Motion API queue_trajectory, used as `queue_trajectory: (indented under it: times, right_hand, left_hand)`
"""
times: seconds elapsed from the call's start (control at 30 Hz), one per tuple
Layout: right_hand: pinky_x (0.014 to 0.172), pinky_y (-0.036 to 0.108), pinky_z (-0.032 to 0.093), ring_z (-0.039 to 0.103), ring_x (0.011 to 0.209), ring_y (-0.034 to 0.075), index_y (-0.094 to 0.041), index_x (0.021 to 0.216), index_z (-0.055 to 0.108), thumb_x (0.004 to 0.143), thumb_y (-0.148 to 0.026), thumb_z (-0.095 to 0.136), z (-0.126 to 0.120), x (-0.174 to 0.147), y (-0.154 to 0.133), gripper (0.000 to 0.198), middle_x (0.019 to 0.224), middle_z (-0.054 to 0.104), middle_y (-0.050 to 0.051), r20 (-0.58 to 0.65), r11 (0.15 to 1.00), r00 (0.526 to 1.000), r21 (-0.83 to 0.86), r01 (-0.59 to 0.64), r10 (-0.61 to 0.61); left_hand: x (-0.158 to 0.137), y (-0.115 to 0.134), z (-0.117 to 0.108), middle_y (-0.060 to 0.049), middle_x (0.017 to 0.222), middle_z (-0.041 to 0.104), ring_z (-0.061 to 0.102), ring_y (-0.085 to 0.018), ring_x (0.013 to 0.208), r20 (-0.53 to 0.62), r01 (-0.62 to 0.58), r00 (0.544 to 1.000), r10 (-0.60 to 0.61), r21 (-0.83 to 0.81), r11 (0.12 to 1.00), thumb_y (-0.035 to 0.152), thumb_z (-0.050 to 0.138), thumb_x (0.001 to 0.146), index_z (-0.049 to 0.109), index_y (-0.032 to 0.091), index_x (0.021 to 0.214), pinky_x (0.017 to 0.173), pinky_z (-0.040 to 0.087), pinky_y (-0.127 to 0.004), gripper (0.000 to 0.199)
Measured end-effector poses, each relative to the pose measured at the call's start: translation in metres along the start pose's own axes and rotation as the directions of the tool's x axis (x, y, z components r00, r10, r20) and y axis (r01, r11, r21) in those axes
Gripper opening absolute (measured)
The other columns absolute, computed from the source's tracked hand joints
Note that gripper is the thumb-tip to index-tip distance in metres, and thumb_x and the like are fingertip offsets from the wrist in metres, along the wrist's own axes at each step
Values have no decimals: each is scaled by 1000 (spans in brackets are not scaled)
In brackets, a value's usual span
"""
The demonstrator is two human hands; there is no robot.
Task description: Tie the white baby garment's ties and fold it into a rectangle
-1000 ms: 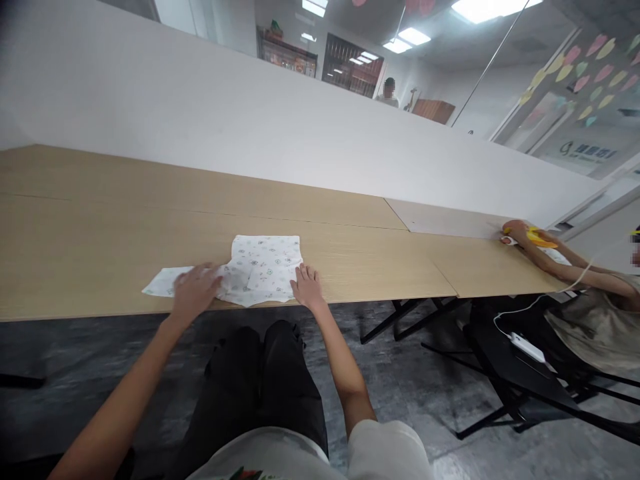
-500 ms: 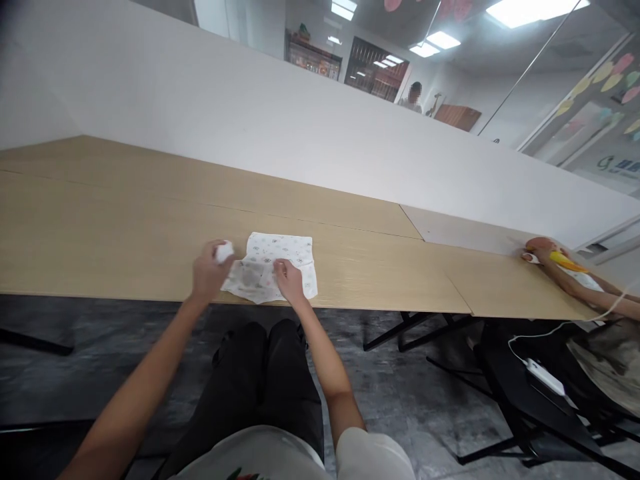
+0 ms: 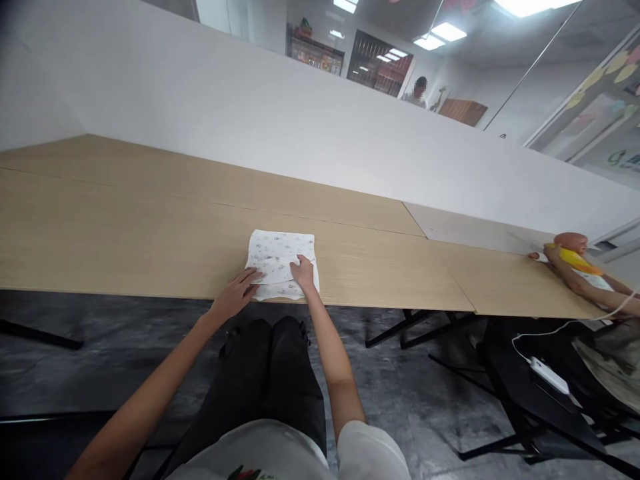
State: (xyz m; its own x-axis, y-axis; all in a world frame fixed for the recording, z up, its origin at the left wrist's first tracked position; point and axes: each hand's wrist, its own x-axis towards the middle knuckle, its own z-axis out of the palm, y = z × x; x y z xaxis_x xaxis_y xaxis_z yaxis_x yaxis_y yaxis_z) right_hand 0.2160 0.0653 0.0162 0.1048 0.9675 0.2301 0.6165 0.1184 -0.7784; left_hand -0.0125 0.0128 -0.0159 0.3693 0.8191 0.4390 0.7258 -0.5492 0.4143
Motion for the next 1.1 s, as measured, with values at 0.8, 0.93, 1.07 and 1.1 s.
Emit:
queue_trajectory:
  times: [0.8,0.93,1.07,1.1]
  right_hand:
    - [92,32,49,62,92,19,-17,110,68,70,-3,48,-1,-12,-5,47,110,67,7,38,989,999,-144,42,-36]
    - [88,33,51,62,83,18,-17,104,71,72,-8,55,-6,-8,2,37,104,69,6,32,995,998,-88,-47,50]
    - [96,35,48,63,98,21,-17,98,74,73,-4,54,-6,-15,6,34,109,69,9,80,982,996,-183,51,-36]
    - [99,36,46,61,104,22,-16,98,74,75,-4,54,-5,-18,6,34,113,68,10,91,971,993,-220,94,-76]
  left_hand:
    - [33,4,-11,-13,128,64,56,-27,123,30,17,999,-16,-25,1000,42,34,93,67,17,114,108,41,-47,47]
    - [32,-8,-6,-12,133,61,50,-25,130,104,-38,993,47,-88,995,48,29,95,67,18,115,113,36,-46,52]
    - [25,-15,-7,-11,139,57,46,-23,134,148,-49,987,62,-94,994,49,27,95,65,20,120,114,34,-45,53]
    - [24,-15,-8,-10,140,56,45,-23,135,161,-46,985,59,-85,995,48,28,95,64,21,122,115,33,-45,52]
